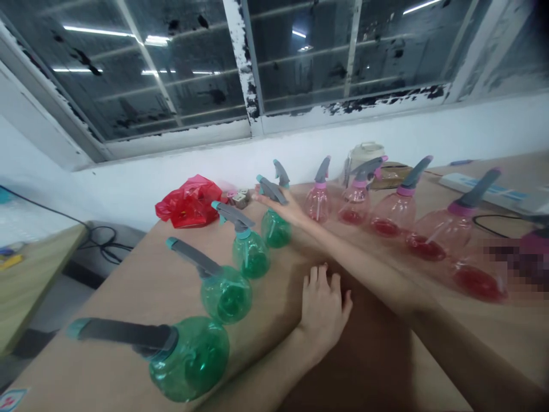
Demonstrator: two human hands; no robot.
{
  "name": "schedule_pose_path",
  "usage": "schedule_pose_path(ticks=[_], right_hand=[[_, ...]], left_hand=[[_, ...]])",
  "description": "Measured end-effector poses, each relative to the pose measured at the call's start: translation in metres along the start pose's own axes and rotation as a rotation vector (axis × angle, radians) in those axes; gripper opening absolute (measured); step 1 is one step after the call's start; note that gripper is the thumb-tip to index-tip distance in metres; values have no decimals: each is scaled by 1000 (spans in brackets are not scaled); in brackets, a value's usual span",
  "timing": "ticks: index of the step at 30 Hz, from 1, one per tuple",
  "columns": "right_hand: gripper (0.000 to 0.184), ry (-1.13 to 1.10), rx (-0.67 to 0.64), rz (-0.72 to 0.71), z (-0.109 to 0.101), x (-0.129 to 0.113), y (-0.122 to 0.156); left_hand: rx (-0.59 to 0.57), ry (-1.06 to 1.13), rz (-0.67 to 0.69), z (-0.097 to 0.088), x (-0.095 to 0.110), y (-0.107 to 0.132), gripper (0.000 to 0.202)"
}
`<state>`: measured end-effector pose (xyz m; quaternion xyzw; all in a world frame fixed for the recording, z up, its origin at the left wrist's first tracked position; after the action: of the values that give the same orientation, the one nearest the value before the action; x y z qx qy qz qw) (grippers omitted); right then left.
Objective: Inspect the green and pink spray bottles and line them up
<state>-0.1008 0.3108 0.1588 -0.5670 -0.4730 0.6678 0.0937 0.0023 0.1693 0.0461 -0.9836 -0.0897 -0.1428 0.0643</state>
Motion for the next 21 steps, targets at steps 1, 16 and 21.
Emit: schedule_pose_path(ticks=[1,16,21], right_hand=[[40,-2,-3,-3,3,0,-2],[52,72,-49,47,10,0,1],[73,12,-54,44,-20,-4,12]], left_hand=[[-8,-1,-2,1,0,0,30],[34,-3,21,-2,-1,-2,28],[32,6,12,-1,-2,-2,29]])
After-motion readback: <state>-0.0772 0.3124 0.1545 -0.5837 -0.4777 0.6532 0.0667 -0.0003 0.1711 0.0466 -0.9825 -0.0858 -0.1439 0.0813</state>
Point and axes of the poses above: each hand's wrist, its own y-axis away from the middle knuckle, its own z-axis out of the palm, x = y × z, the point moved 10 cm from there along -y, towards the middle knuckle, and after that the axes turned 14 degrees about -z, right-handed, at the moved point
